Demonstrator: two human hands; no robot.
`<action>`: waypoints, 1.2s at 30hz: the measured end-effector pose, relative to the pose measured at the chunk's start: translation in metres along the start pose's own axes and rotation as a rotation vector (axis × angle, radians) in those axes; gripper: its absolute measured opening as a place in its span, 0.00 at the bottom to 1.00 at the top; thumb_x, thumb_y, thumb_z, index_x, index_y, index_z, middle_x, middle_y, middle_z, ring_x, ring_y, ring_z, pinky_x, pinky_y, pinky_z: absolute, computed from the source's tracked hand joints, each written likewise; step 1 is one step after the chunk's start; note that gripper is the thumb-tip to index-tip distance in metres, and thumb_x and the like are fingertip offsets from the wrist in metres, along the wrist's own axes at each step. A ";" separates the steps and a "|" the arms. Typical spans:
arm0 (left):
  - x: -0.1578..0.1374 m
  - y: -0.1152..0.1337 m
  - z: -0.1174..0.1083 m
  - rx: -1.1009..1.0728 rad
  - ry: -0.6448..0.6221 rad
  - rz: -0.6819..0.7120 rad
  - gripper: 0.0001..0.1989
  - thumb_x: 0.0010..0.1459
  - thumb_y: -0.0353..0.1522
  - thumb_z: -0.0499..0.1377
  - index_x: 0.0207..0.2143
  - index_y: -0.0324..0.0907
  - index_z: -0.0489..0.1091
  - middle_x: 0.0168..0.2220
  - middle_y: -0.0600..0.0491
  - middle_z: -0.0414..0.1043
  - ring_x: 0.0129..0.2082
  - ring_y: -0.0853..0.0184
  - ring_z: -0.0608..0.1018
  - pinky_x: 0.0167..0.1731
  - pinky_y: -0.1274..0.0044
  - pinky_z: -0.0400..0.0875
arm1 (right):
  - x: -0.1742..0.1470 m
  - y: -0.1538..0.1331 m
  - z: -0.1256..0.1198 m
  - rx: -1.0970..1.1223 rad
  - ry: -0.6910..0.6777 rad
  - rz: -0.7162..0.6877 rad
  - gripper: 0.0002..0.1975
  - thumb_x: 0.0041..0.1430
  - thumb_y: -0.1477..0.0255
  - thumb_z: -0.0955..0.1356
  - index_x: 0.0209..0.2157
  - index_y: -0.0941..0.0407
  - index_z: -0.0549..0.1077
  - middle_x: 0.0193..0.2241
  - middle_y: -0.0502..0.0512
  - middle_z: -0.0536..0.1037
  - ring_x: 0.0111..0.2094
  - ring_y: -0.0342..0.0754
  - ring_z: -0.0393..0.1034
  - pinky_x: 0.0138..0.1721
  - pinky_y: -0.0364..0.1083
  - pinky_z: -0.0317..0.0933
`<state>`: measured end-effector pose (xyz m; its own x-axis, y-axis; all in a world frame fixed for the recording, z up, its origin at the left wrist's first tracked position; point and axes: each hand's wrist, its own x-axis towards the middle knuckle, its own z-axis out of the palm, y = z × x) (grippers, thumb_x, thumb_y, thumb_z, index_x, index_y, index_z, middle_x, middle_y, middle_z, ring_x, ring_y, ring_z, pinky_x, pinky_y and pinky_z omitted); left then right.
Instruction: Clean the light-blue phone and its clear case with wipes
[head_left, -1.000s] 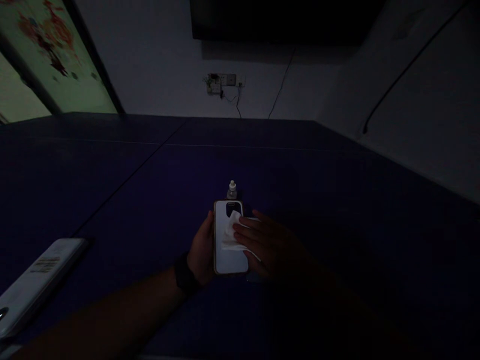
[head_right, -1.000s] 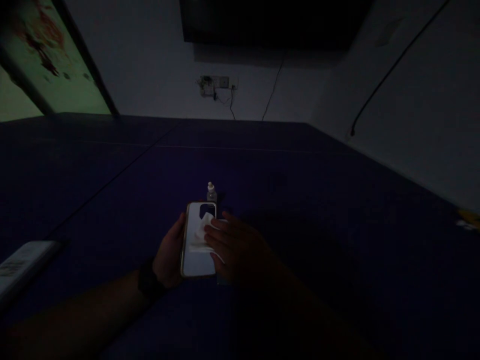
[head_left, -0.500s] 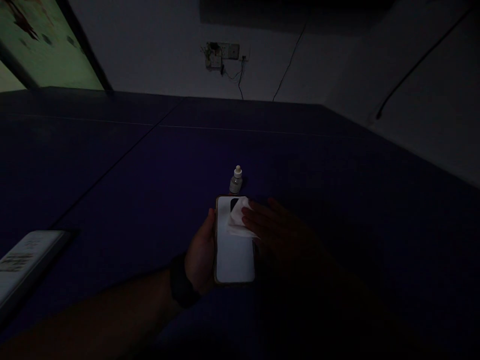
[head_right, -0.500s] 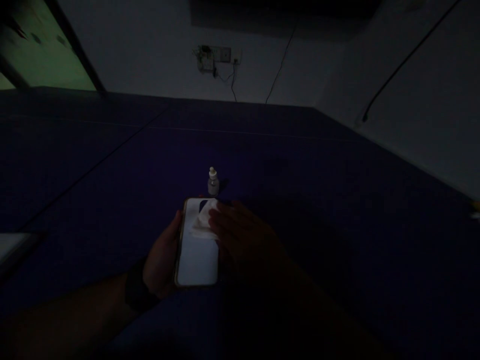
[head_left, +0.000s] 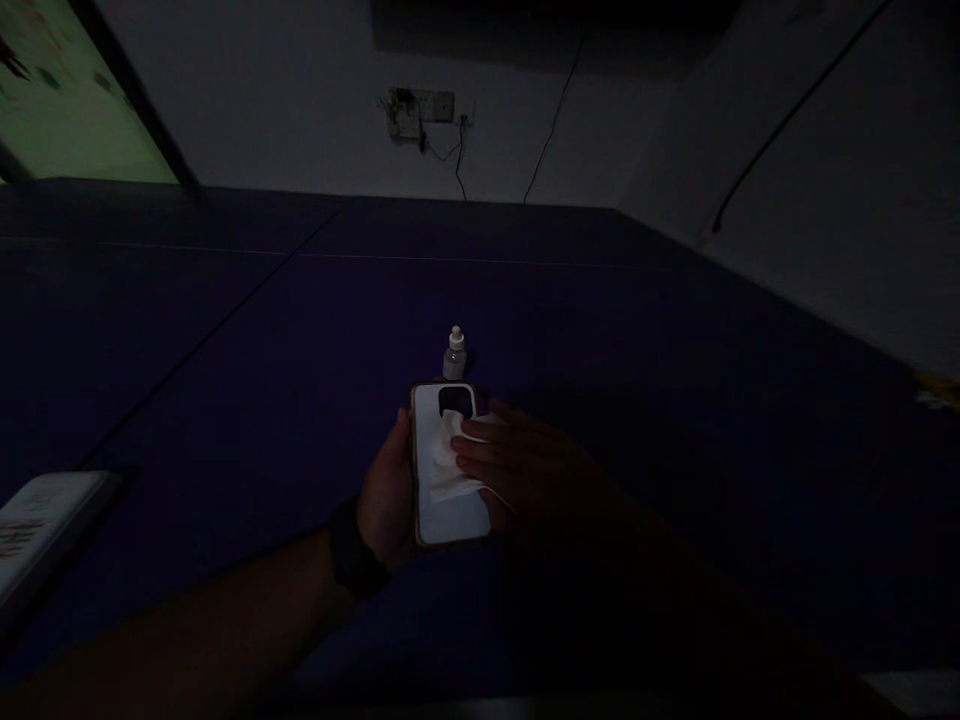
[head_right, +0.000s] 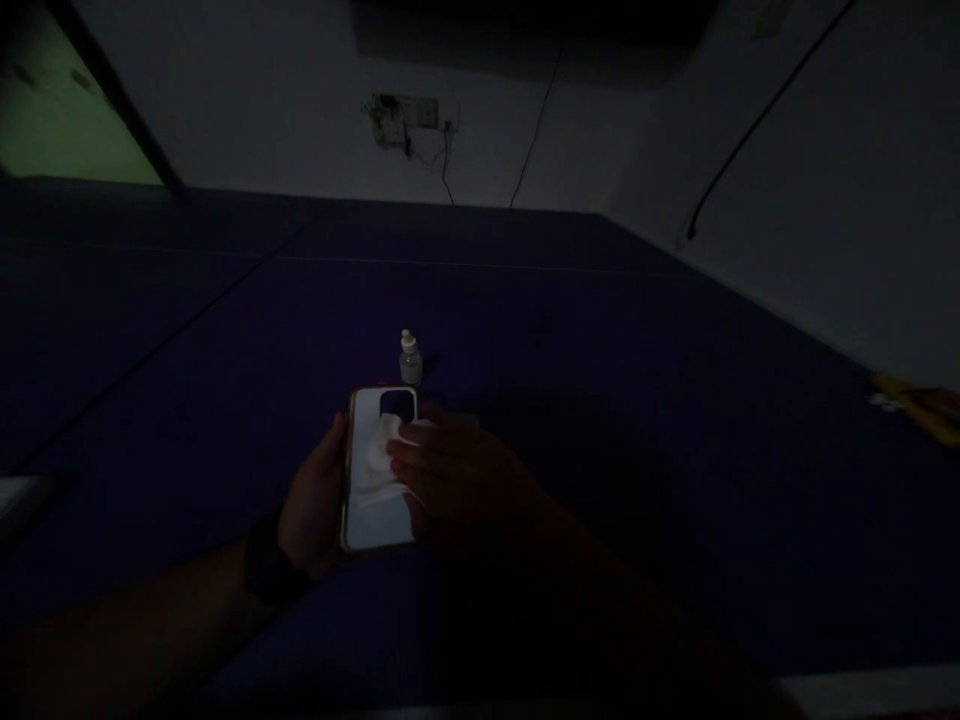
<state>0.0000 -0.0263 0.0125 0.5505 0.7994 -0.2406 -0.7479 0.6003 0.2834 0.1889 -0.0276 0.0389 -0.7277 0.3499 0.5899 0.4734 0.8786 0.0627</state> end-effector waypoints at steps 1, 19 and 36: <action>-0.001 0.000 0.001 0.009 -0.003 0.004 0.29 0.69 0.49 0.48 0.55 0.37 0.72 0.40 0.46 0.78 0.37 0.64 0.79 0.47 0.72 0.71 | -0.001 0.001 -0.001 0.000 0.019 0.009 0.13 0.67 0.74 0.63 0.46 0.61 0.77 0.47 0.59 0.83 0.56 0.52 0.74 0.66 0.56 0.61; -0.002 -0.001 0.006 0.045 0.027 -0.012 0.30 0.68 0.51 0.49 0.58 0.40 0.70 0.42 0.46 0.78 0.38 0.61 0.79 0.43 0.70 0.71 | -0.003 -0.001 0.002 -0.133 0.089 0.132 0.13 0.65 0.72 0.65 0.47 0.56 0.78 0.48 0.55 0.83 0.56 0.55 0.72 0.65 0.59 0.58; -0.005 0.001 0.008 -0.013 0.045 -0.004 0.28 0.68 0.49 0.50 0.59 0.40 0.69 0.39 0.49 0.79 0.33 0.66 0.79 0.40 0.74 0.71 | -0.006 -0.003 0.007 -0.031 0.028 0.119 0.17 0.65 0.72 0.64 0.53 0.56 0.75 0.56 0.53 0.79 0.63 0.54 0.66 0.67 0.57 0.56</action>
<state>-0.0001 -0.0295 0.0211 0.5370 0.7947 -0.2832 -0.7505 0.6033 0.2698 0.1886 -0.0297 0.0289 -0.6513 0.4417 0.6171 0.5711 0.8207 0.0153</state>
